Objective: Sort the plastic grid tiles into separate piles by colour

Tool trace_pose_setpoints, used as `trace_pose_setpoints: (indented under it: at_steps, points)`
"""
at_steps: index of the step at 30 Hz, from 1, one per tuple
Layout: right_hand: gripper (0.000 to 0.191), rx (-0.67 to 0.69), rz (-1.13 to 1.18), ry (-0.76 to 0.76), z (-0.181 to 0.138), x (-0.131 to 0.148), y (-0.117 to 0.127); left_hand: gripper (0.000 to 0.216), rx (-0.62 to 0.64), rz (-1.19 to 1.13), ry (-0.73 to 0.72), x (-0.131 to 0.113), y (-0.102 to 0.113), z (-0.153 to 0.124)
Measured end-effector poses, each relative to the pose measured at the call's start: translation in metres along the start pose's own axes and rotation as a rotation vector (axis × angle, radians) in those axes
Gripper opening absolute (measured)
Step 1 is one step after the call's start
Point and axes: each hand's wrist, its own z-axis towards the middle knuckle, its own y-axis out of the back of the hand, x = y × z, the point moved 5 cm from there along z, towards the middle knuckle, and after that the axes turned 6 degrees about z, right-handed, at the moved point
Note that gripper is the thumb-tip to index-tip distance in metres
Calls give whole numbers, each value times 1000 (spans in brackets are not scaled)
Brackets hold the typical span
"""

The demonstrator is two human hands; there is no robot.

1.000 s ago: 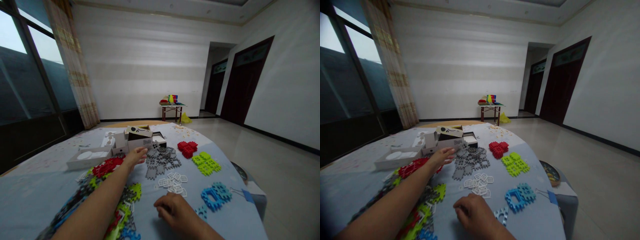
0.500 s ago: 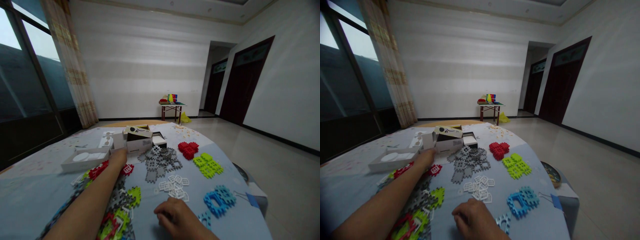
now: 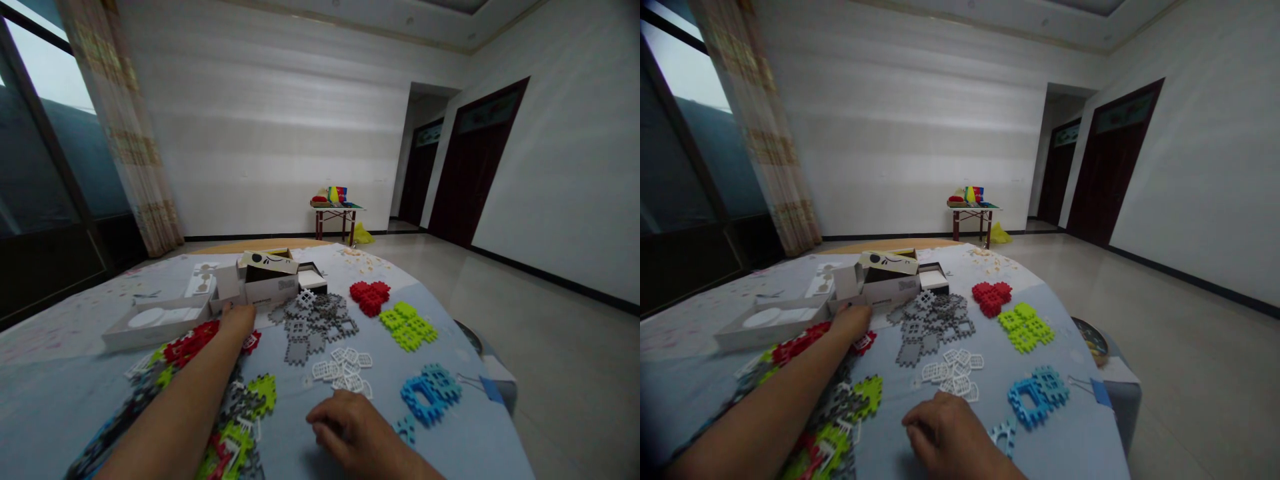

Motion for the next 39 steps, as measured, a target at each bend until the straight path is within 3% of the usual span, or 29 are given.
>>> trace_pose_setpoints:
  at_steps: [7,10,15,20,24,28,32,39]
  points:
    - [22,41,-26,77,-3,17,-1,27,-115,-276,-23,-1,29,-33]
    - [23,69,-35,114,-6,27,-3,34,-59,-499,-92,-11,36,-52]
    - [25,120,-39,169,-10,35,-10,43,71,-781,-222,-44,31,-88]
    - [24,126,-47,159,-11,33,-14,49,124,-900,-284,-89,23,-110]
    - [24,138,-57,152,-11,34,-13,49,37,-802,-235,-88,23,-103]
    - [26,163,-82,144,-12,35,-14,37,-92,-536,-86,-46,28,-91]
    - [27,195,-95,131,-12,36,-18,26,-114,-256,-12,-14,29,-87]
    - [27,213,-98,135,-13,37,-21,28,-93,13,-30,-11,19,-74]
